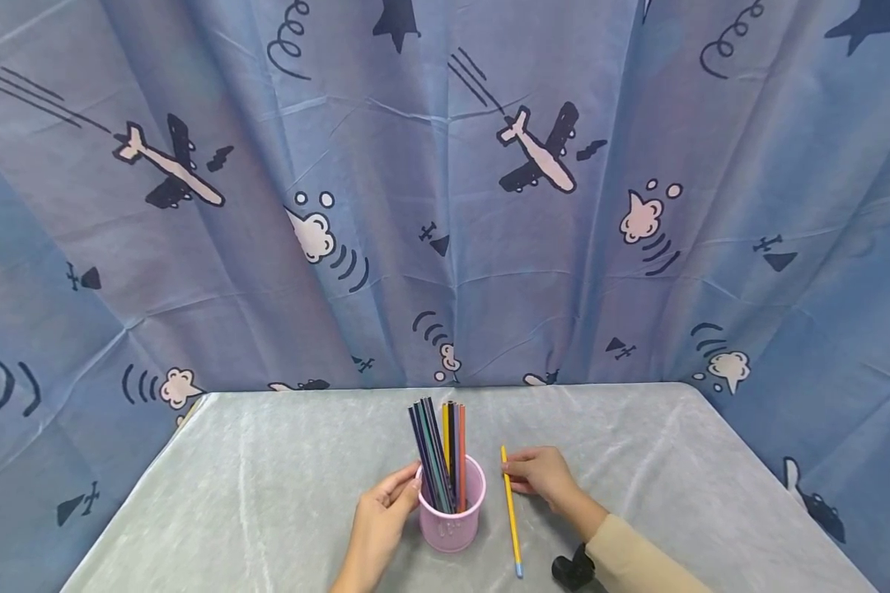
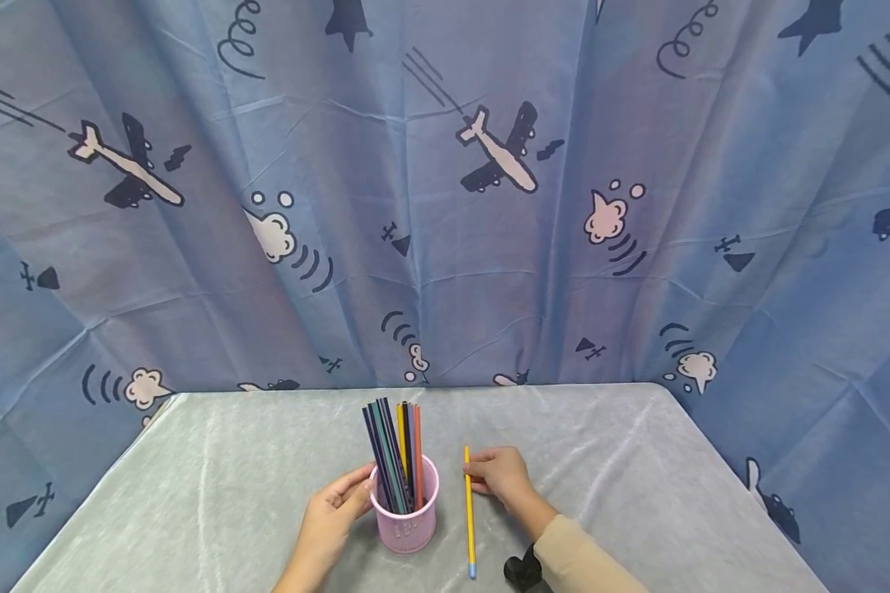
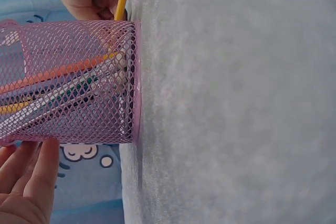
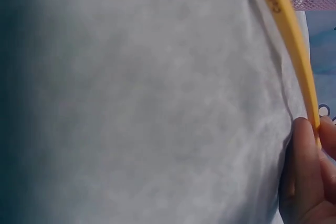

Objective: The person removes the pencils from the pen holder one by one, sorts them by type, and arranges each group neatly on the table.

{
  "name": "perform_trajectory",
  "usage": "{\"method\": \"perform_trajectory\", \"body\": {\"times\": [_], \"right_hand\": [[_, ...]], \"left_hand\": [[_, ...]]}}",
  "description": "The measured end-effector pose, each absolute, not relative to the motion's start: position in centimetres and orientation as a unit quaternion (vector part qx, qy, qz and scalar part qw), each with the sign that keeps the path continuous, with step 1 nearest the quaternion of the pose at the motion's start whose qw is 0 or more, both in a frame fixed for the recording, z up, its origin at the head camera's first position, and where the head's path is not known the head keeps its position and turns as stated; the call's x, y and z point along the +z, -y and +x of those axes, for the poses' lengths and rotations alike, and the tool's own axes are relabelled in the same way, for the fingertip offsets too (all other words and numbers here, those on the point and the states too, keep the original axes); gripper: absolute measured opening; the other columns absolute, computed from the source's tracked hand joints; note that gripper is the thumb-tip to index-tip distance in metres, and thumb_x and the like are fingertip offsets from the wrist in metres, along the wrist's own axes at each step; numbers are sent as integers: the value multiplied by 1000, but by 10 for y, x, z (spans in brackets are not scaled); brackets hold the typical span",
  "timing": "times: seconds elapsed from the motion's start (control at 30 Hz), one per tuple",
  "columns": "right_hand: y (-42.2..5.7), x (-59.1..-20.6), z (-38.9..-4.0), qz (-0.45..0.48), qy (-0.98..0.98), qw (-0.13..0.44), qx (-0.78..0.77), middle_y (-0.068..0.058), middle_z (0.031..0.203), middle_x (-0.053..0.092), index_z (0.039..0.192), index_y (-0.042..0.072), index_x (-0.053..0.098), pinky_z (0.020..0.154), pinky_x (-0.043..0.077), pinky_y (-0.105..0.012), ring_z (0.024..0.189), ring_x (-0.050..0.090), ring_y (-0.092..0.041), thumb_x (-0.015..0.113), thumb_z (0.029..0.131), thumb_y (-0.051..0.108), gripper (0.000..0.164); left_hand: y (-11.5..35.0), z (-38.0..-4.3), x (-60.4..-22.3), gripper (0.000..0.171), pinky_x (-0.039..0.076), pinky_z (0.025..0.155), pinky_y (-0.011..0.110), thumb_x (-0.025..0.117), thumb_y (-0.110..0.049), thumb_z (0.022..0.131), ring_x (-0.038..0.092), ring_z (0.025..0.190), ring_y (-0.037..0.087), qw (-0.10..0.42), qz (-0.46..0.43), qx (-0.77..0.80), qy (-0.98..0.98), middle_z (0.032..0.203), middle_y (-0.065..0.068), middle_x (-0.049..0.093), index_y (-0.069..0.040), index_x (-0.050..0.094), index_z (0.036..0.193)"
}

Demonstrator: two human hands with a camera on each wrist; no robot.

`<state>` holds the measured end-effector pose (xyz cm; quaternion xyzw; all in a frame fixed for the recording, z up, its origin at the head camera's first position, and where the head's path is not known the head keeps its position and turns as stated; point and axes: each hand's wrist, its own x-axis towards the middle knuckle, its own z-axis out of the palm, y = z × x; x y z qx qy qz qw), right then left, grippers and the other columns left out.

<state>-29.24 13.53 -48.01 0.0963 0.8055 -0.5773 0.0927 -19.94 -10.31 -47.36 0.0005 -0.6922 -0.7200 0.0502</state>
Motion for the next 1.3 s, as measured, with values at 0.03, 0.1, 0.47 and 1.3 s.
{"method": "perform_trajectory", "body": {"times": [0.03,0.1,0.47,1.3], "right_hand": [[-135,-480,-292,96,-808,90,-575,-4,74,71,99,-11,71,59,62,-23,63,65,-7,72,86,1,18],[-133,-481,-293,92,-813,85,-569,-3,73,71,98,-11,71,58,62,-23,61,64,-6,73,86,1,17],[-128,-483,-296,87,-842,66,-528,-3,65,67,92,-11,72,53,59,-21,55,60,-5,76,81,-1,15],[-121,-447,-283,33,-766,-6,-641,-19,104,75,116,-11,67,83,63,-32,90,73,-18,73,88,6,33]], "left_hand": [[103,-199,-473,43,58,90,19,63,-18,97,72,102,19,49,1,-720,692,123,25,68,8,58,131],[103,-199,-473,44,58,90,19,63,-19,97,72,101,18,49,2,-720,692,123,25,68,8,58,131],[104,-199,-474,43,58,89,18,63,-18,97,72,100,15,51,2,-720,692,123,24,68,8,59,131],[103,-199,-474,44,58,92,21,63,-19,98,71,105,22,49,-1,-721,692,124,25,67,8,58,131]]}}
